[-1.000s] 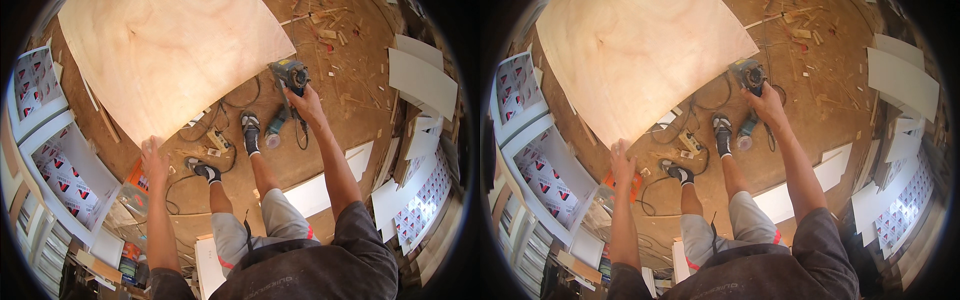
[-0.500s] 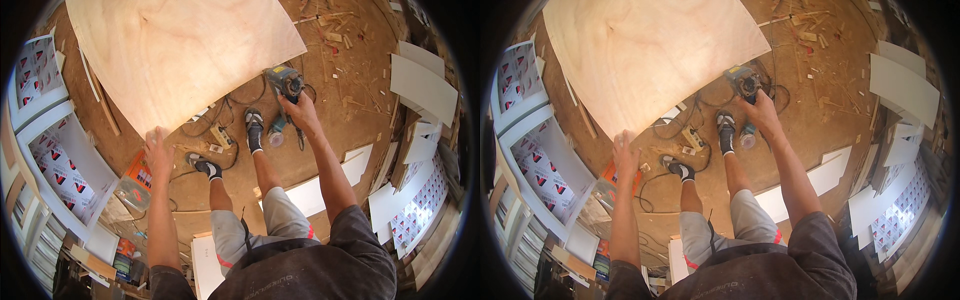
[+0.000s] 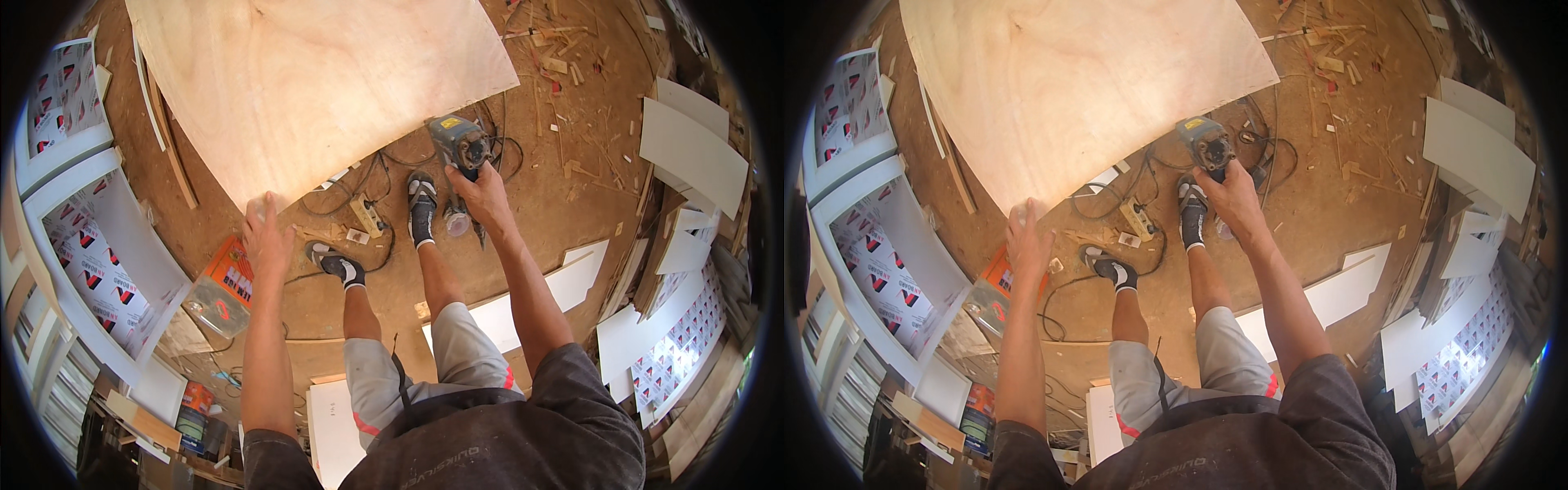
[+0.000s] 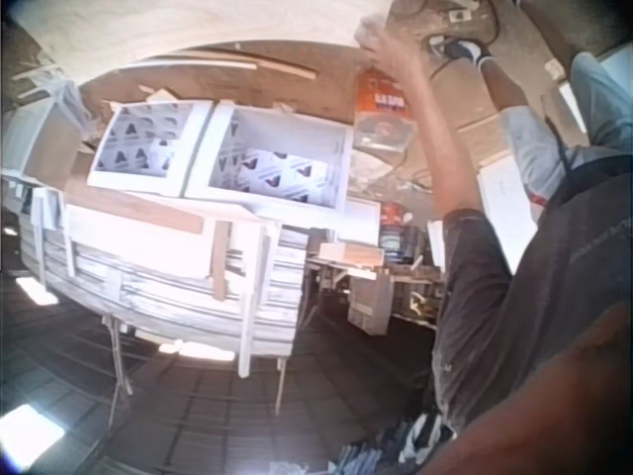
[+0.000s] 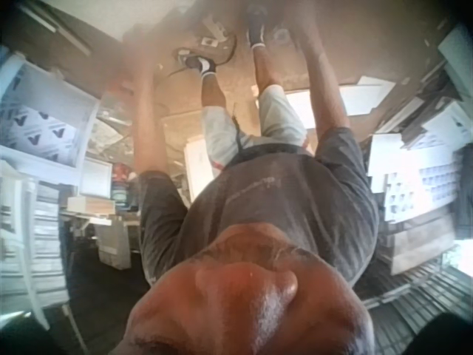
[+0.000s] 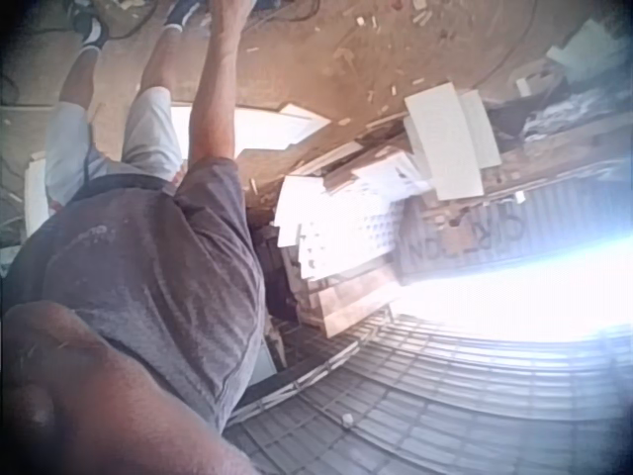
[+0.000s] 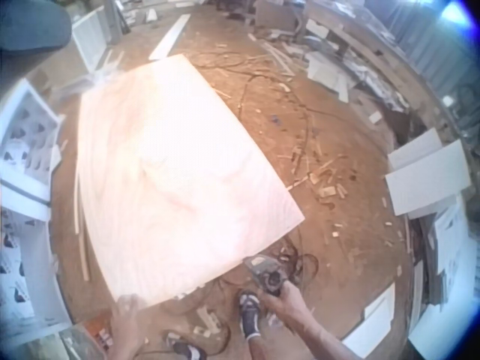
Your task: The person constructs a wooden component by using a nail gun to attach wooden strips to the edges of a plywood sheet and uses a pencil to mark the board for alignment.
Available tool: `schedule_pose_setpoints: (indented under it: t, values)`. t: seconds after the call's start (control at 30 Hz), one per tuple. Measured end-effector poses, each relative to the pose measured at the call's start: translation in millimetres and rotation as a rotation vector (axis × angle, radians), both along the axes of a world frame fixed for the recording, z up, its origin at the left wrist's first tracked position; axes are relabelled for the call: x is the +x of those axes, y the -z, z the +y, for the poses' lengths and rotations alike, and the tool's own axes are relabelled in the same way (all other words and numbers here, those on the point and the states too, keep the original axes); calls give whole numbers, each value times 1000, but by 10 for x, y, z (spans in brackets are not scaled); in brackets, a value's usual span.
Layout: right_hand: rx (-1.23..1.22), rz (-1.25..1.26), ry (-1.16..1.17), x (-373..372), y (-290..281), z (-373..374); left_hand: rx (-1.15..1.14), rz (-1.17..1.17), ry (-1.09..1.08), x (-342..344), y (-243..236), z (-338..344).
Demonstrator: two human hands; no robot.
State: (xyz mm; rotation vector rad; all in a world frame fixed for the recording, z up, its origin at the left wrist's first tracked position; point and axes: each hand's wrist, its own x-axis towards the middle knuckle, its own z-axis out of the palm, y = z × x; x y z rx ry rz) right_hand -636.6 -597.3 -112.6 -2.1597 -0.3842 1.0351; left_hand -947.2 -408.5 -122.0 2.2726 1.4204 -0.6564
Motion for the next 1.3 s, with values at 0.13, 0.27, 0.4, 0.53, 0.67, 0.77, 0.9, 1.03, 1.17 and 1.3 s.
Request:
schedule_pose_setpoints:
  t: [0.13,0.27,0.4,0.53,0.67,0.77,0.9,1.03,1.17,1.3]
  values:
    - [28,-28,-42,-154,-51,78,-9,-7,-15,-4,2,3]
    - [20,-49,-95,-274,-34,129,-6,-15,-5,-17,-1,29]
    - [22,-76,-72,-430,-77,193,-6,-9,-4,-68,-2,33]
    - [-49,53,-104,-543,-145,269,-5,-31,-28,-66,-4,22]
    - [-56,47,-138,-721,-234,381,-38,-12,-42,-64,-29,62]
    - [-61,29,-154,-834,-223,401,-37,-21,-42,-133,-16,70]
    - [-32,25,-132,-918,-153,370,-2,-83,-34,-137,-3,57]
    - [-66,48,-123,-1005,-168,423,-29,-84,-37,-186,-8,82]
    - [-20,30,-68,-1216,-167,447,-27,-138,-31,-217,-35,77]
    - [-34,-6,-70,-1409,-260,580,-8,-222,-34,-315,-3,90]
